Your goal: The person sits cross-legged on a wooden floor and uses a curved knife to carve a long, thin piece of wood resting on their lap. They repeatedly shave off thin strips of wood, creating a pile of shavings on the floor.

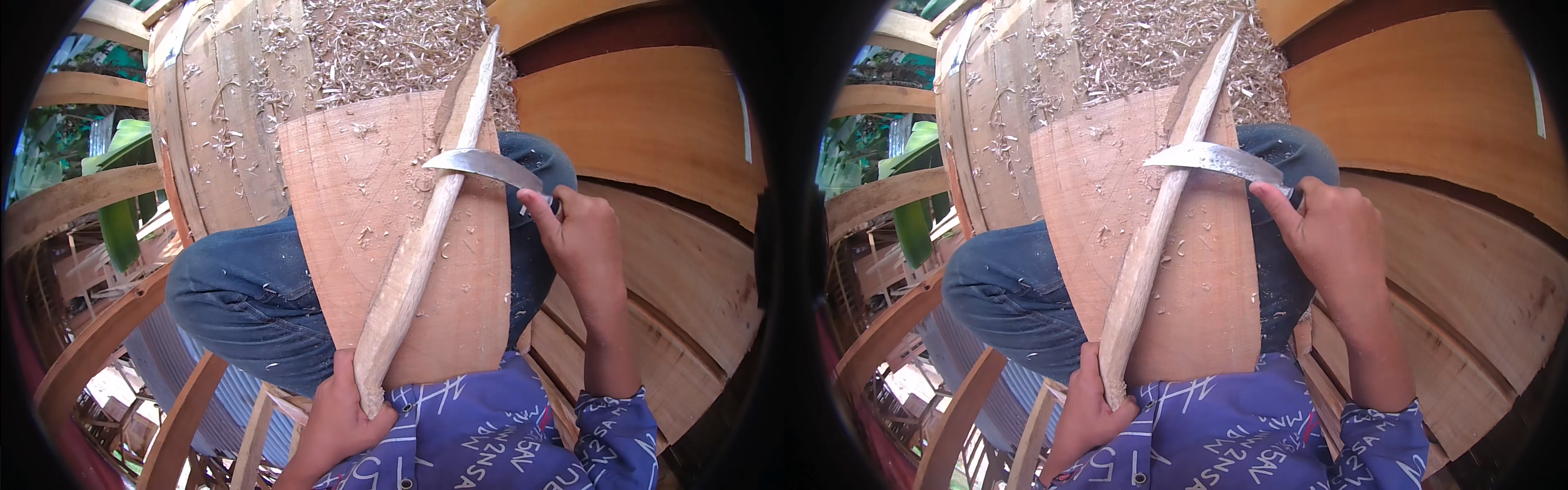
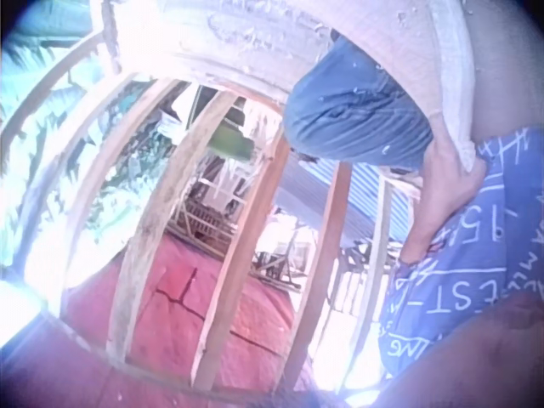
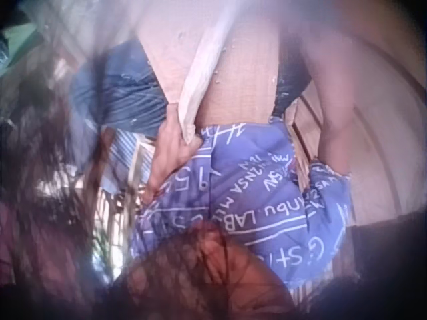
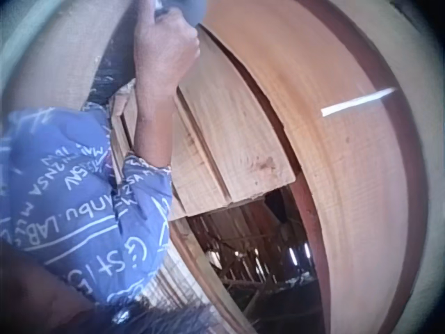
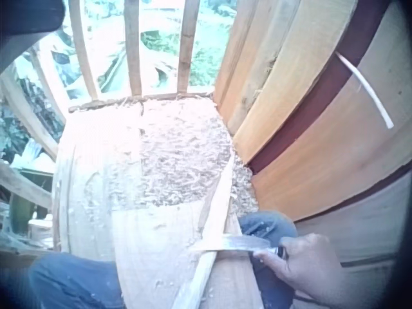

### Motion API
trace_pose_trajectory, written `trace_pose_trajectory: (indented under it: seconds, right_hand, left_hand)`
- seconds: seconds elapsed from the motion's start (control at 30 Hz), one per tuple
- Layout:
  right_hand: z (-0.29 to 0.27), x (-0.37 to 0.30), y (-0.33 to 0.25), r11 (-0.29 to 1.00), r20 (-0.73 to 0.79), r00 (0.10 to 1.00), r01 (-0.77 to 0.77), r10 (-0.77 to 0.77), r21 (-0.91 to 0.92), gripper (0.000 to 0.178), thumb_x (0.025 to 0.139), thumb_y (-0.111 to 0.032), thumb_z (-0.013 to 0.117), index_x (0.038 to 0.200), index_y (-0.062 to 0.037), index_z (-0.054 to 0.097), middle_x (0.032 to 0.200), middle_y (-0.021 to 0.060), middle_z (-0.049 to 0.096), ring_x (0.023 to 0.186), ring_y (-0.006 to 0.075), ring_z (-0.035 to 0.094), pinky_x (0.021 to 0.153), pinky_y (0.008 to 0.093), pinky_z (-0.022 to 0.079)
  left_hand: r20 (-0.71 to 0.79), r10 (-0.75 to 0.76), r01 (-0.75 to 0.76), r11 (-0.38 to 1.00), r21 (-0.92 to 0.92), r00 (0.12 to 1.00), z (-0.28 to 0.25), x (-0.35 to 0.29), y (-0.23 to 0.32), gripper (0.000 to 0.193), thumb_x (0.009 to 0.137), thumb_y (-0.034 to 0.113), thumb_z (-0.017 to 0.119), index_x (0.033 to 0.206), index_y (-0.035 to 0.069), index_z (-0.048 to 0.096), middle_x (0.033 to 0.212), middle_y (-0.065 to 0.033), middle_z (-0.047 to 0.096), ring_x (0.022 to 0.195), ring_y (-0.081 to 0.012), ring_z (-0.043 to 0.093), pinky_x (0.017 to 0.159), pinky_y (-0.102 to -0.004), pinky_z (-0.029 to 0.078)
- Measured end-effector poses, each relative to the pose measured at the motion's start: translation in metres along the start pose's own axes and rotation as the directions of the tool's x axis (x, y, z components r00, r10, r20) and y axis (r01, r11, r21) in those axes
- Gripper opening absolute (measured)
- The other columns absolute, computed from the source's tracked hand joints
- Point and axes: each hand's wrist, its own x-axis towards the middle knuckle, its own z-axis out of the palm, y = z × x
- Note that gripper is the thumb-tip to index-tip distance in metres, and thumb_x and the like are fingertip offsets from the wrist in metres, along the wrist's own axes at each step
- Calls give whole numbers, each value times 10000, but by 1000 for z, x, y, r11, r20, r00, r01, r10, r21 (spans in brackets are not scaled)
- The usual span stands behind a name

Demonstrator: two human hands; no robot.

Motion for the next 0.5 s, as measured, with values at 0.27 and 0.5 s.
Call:
trace_pose_trajectory:
  seconds: [0.27,0.5]
  right_hand:
    - [7,-2,4,996,-25,996,83,-83,-28,580,838,-546,618,610,-13,593,517,162,561,487,333,602,465,396,475]
    - [19,-61,-14,900,118,897,408,-426,151,536,812,-545,649,594,-60,574,518,118,568,462,275,603,431,360,457]
  left_hand:
    - [-25,-1,1,1000,1,1000,3,0,-2,567,676,112,647,1151,-30,370,782,-233,584,724,-383,629,660,-403,485]
    - [-94,66,-50,985,163,993,7,3,-2,611,704,193,711,1171,-37,391,792,-257,630,730,-418,663,650,-444,528]
